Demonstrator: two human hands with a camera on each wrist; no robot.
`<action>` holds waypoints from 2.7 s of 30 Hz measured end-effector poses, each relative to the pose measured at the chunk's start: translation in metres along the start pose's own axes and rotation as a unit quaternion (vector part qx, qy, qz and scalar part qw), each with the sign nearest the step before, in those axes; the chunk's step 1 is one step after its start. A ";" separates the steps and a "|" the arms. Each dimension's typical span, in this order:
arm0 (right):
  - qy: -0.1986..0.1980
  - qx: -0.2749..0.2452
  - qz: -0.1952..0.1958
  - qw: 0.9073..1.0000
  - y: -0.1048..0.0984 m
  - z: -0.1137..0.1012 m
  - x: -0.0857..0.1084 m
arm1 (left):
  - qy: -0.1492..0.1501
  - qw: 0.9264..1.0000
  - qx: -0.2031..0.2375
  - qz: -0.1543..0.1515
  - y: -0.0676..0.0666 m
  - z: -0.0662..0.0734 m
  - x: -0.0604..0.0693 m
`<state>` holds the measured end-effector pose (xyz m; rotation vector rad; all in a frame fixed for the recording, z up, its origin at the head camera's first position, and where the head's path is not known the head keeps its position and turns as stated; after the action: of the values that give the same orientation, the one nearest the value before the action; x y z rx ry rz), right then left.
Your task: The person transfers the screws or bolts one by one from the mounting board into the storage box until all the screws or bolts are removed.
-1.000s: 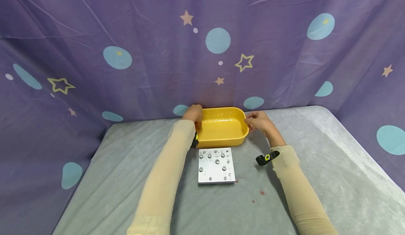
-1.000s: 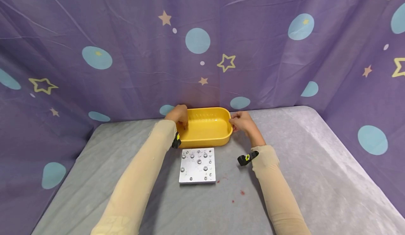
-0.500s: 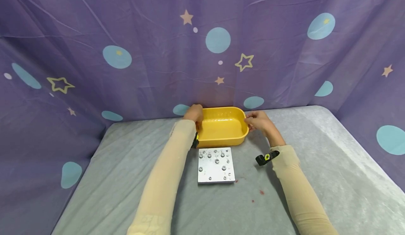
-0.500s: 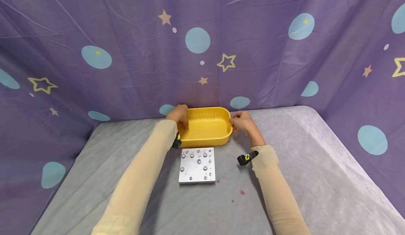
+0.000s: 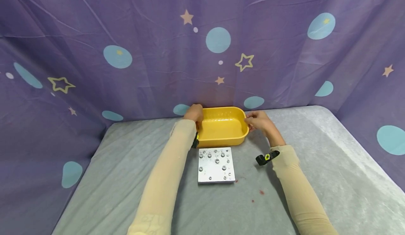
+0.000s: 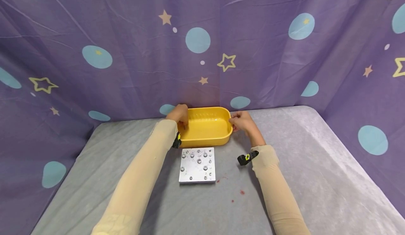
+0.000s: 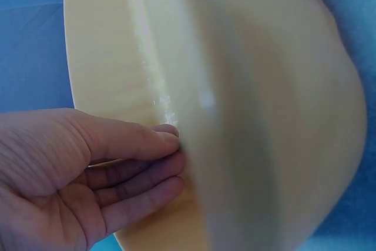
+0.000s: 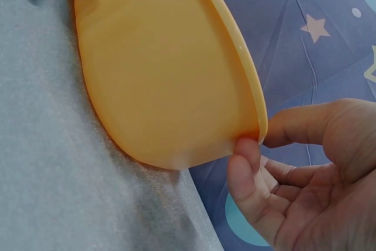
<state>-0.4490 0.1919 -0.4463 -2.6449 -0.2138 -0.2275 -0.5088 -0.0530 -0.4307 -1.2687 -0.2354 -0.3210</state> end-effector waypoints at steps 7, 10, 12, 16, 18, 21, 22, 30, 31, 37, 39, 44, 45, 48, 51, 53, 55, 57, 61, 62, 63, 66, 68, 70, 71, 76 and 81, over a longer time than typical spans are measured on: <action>0.003 -0.002 -0.001 1.000 0.001 0.001 -0.002 | -0.001 1.000 -0.007 0.010 -0.001 0.000 -0.003; 0.004 -0.003 -0.003 1.000 0.001 0.002 -0.002 | 0.001 1.000 -0.013 0.013 -0.001 0.000 -0.003; 0.005 0.000 -0.003 1.000 0.001 0.002 -0.002 | 0.004 1.000 -0.015 0.014 -0.001 0.000 -0.003; 0.009 0.006 0.000 1.000 0.000 0.002 -0.002 | 0.018 0.999 -0.028 0.021 -0.003 0.002 -0.001; 0.009 0.008 0.001 1.000 0.000 0.002 -0.002 | 0.026 0.999 -0.035 0.025 -0.005 0.003 0.000; 0.004 0.005 -0.001 1.000 0.001 0.001 -0.002 | 0.035 0.998 -0.047 0.027 -0.007 0.004 0.001; 0.003 0.004 -0.001 1.000 0.001 0.001 -0.002 | 0.037 0.998 -0.049 0.026 -0.007 0.004 0.001; 0.003 -0.008 -0.007 1.000 0.002 0.003 -0.002 | 0.027 0.998 -0.048 0.016 -0.005 0.002 -0.002; 0.004 -0.007 -0.008 1.000 0.002 0.003 -0.002 | 0.026 0.998 -0.050 0.017 -0.005 0.002 -0.003; -0.002 -0.005 -0.005 1.000 0.002 0.003 -0.002 | 0.026 0.998 -0.060 0.018 -0.005 0.002 -0.003; -0.002 -0.002 -0.001 1.000 0.002 0.002 -0.002 | 0.031 0.998 -0.056 0.018 -0.006 0.003 0.000; 0.004 0.007 0.003 1.000 0.000 0.002 -0.002 | 0.039 0.998 -0.052 0.020 -0.008 0.006 0.004; 0.004 0.008 0.002 1.000 0.000 0.001 -0.002 | 0.041 0.998 -0.051 0.021 -0.010 0.007 0.005; 0.005 0.009 0.002 1.000 0.000 0.001 -0.002 | 0.043 0.998 -0.044 0.022 -0.013 0.009 0.006; 0.006 0.008 0.002 1.000 0.000 0.001 -0.001 | 0.048 0.998 -0.035 0.022 -0.015 0.013 0.008; 0.006 0.007 0.002 1.000 0.000 0.001 -0.001 | 0.059 0.998 -0.030 0.020 -0.016 0.017 0.009; 0.004 0.004 0.002 1.000 0.000 0.002 -0.002 | 0.080 0.996 -0.025 0.021 -0.018 0.023 0.013; 0.003 0.000 0.003 1.000 0.000 0.003 -0.003 | 0.106 0.994 -0.019 0.021 -0.020 0.030 0.018; 0.002 -0.003 0.005 1.000 0.000 0.004 -0.004 | 0.165 0.986 -0.012 0.032 -0.026 0.048 0.036; 0.003 -0.004 0.006 1.000 -0.001 0.005 -0.005 | 0.179 0.983 -0.014 0.036 -0.027 0.053 0.041; 0.003 -0.004 0.006 1.000 -0.001 0.004 -0.005 | 0.194 0.980 -0.014 0.039 -0.029 0.058 0.046; 0.002 -0.005 0.005 1.000 -0.001 0.004 -0.004 | 0.232 0.971 -0.021 0.044 -0.029 0.071 0.061; 0.001 -0.007 0.004 1.000 -0.001 0.003 -0.003 | 0.251 0.967 -0.024 0.042 -0.027 0.080 0.070; 0.000 -0.008 0.002 1.000 -0.001 0.002 -0.002 | 0.262 0.964 -0.019 0.035 -0.024 0.086 0.079; 0.000 -0.009 0.001 1.000 0.000 0.002 -0.002 | 0.267 0.963 -0.016 0.031 -0.021 0.089 0.083; -0.002 -0.010 0.002 1.000 0.001 0.001 -0.002 | 0.294 0.956 -0.012 0.007 -0.009 0.101 0.107; -0.003 -0.008 -0.002 1.000 0.002 0.002 -0.002 | 0.318 0.948 -0.017 -0.008 -0.001 0.112 0.128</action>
<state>-0.4500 0.1912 -0.4491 -2.6620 -0.2204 -0.2231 -0.3897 0.0403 -0.3535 -1.1354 0.3139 -0.7299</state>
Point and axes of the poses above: each hand's wrist, its own x-axis away from the middle knuckle, its own y-axis out of the palm, z = x × y, the point moved 10 cm from there along -x, towards the middle knuckle, and after that the axes turned 6 degrees about x, right-handed, at the moved point
